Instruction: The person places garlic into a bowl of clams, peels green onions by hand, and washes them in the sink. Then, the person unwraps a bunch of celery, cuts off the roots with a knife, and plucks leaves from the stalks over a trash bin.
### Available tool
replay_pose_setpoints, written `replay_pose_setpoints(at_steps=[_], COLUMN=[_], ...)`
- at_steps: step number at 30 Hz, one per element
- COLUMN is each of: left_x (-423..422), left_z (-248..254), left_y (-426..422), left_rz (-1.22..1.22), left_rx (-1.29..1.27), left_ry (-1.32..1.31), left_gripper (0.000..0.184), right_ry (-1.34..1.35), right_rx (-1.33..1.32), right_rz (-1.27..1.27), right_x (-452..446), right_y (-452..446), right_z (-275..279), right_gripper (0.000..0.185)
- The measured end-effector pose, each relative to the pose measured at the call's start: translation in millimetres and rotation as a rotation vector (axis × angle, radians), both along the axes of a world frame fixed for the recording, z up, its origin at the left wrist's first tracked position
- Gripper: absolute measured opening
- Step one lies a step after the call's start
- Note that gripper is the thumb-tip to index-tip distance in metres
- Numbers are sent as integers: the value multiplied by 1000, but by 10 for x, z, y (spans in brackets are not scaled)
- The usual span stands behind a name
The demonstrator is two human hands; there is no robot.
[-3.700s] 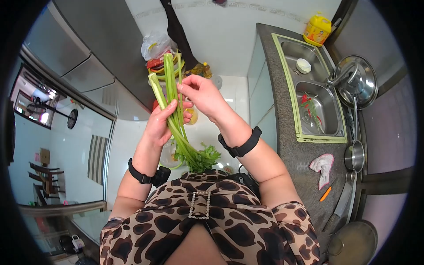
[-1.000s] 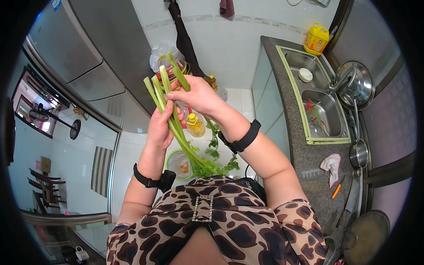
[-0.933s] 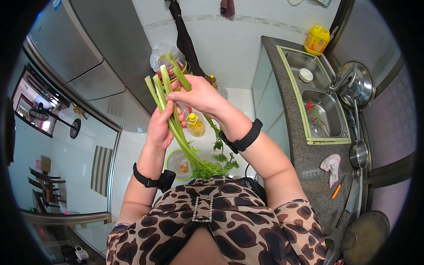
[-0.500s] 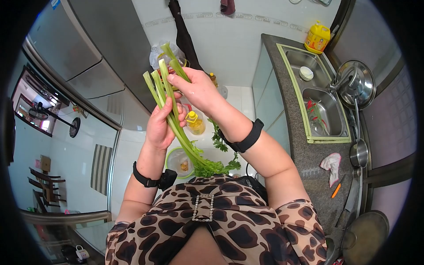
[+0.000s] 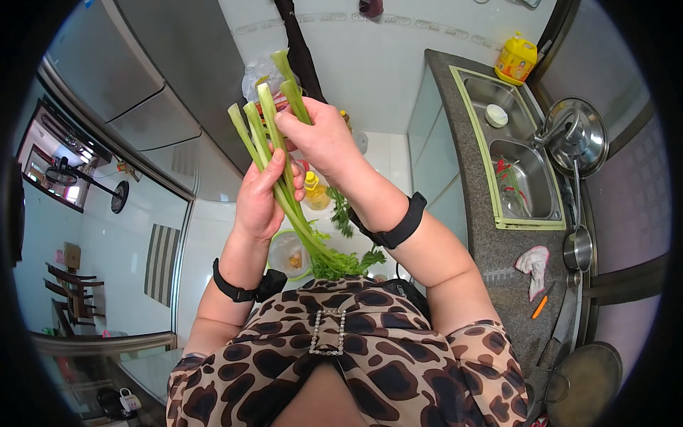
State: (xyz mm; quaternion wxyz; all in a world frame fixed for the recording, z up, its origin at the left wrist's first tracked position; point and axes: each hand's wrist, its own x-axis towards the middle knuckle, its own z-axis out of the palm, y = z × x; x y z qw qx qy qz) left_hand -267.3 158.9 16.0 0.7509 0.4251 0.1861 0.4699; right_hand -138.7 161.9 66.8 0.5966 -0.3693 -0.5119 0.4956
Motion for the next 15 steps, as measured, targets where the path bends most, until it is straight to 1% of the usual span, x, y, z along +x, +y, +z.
replay_pose_setpoints(at_steps=[2,5,7,9,15], left_x=[2,5,14,5,32], left_z=[-8,-13,8,21,34], left_y=[-2,-10,-29,-27,-37], left_rz=[4,1,41,30,4], left_rx=[2,16,-43,-43,-46], left_ry=[-2,-4,-26,-35,-80], left_gripper=[25,24,20,19,19], right_ry=[-14,-11,-22,-32,99], right_rx=[-70,-59,-78,-97,-120], right_rz=[27,48,72,96,103], right_x=[20,33,44,46,15], right_y=[-18,-33,-75,-108,-107], right_z=[0,-29,-22,-2,103], right_gripper=[15,14,14,14,13])
